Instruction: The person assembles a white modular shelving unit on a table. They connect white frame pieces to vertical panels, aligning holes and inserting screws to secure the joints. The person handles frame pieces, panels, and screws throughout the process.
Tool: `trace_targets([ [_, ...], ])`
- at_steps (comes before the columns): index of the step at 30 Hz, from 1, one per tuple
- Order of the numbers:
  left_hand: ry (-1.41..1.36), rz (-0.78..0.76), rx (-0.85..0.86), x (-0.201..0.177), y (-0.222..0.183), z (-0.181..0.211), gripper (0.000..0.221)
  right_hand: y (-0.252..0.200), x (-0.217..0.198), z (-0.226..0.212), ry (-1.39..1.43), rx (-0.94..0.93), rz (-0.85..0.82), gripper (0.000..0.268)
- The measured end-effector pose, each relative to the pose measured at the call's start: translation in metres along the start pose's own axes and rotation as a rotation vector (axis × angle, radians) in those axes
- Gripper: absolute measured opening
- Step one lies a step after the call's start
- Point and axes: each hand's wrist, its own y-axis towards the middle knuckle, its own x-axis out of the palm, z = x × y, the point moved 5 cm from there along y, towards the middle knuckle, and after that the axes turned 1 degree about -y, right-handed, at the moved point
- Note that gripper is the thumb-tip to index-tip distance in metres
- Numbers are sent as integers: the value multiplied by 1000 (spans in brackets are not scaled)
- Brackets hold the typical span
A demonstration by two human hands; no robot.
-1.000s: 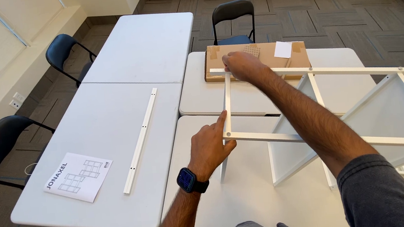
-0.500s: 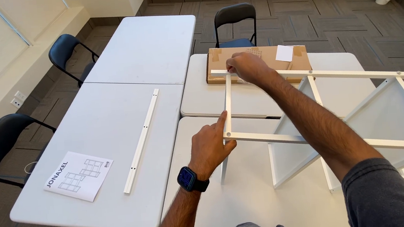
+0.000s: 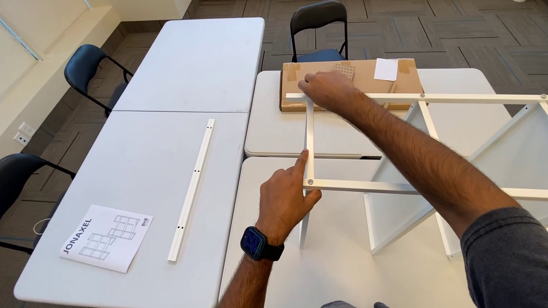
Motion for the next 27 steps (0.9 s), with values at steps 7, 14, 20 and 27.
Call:
trace_targets([
  [7, -1, -5, 7, 0, 0, 0, 76, 1, 3, -2, -105, -22, -29, 23],
  [14, 9, 3, 17, 3, 1, 0, 76, 1, 16, 1, -151, -2, -26, 21],
  [20, 10, -1, 22, 4, 2, 3, 75, 4, 29, 4, -195, 12, -43, 20],
  [27, 27, 3, 21, 6, 3, 2, 75, 3, 47, 7, -148, 93, 61, 19],
])
